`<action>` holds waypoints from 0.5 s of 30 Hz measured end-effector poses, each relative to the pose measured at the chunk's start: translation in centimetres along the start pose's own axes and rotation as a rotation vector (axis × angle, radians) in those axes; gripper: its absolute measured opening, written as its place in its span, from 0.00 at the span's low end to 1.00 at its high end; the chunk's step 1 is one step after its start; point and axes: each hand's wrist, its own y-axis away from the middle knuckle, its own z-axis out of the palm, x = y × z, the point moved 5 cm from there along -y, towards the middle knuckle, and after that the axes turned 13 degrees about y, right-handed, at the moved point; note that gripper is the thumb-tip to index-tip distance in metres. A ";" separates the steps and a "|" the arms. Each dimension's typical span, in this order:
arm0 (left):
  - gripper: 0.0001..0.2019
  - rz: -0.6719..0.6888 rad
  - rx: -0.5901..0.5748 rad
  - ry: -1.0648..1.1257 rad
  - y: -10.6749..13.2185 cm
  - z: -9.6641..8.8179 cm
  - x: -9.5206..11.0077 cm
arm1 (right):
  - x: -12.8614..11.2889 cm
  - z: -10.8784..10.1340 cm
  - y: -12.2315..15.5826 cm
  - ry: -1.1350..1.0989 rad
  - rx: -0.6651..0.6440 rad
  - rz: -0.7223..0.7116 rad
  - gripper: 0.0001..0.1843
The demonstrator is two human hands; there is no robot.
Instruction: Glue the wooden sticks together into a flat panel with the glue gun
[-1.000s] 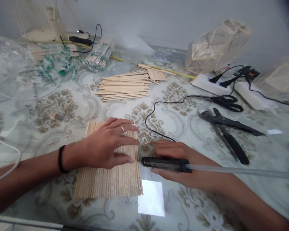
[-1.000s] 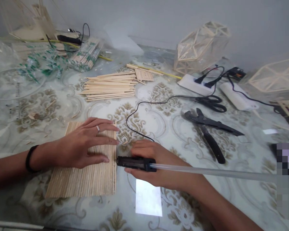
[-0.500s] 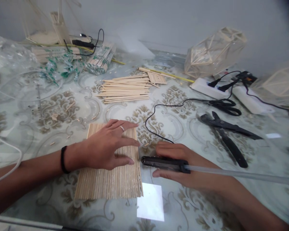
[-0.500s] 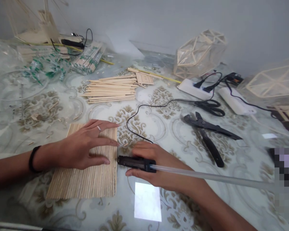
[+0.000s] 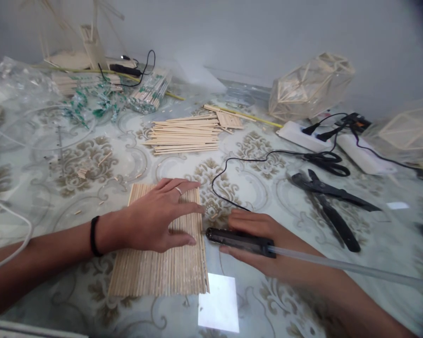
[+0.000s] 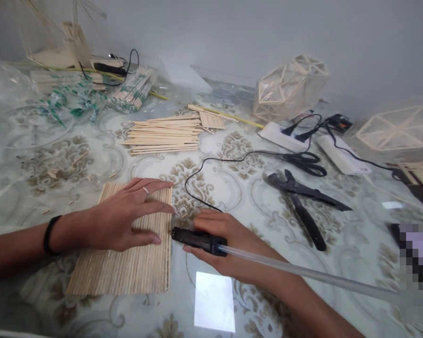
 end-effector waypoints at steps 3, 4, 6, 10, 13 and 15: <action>0.26 -0.003 0.011 -0.005 0.1 0.0 -0.1 | -0.1 0.0 -0.2 0.006 -0.009 0.006 0.10; 0.27 -0.003 0.015 -0.004 0.1 0.0 -0.1 | -0.2 -0.1 -0.2 0.002 -0.015 0.007 0.10; 0.28 0.001 0.020 0.005 0.1 0.0 -0.1 | -0.3 -0.1 -0.3 0.002 -0.021 0.008 0.11; 0.29 -0.006 0.028 0.020 0.0 -0.1 0.0 | -0.2 -0.2 -0.3 0.028 -0.020 0.023 0.12; 0.29 -0.015 0.028 0.015 0.0 -0.1 0.0 | -0.1 -0.1 -0.3 0.045 0.002 0.020 0.13; 0.29 -0.013 0.023 0.013 -0.1 -0.1 0.1 | -0.1 -0.1 -0.3 0.051 0.013 0.029 0.14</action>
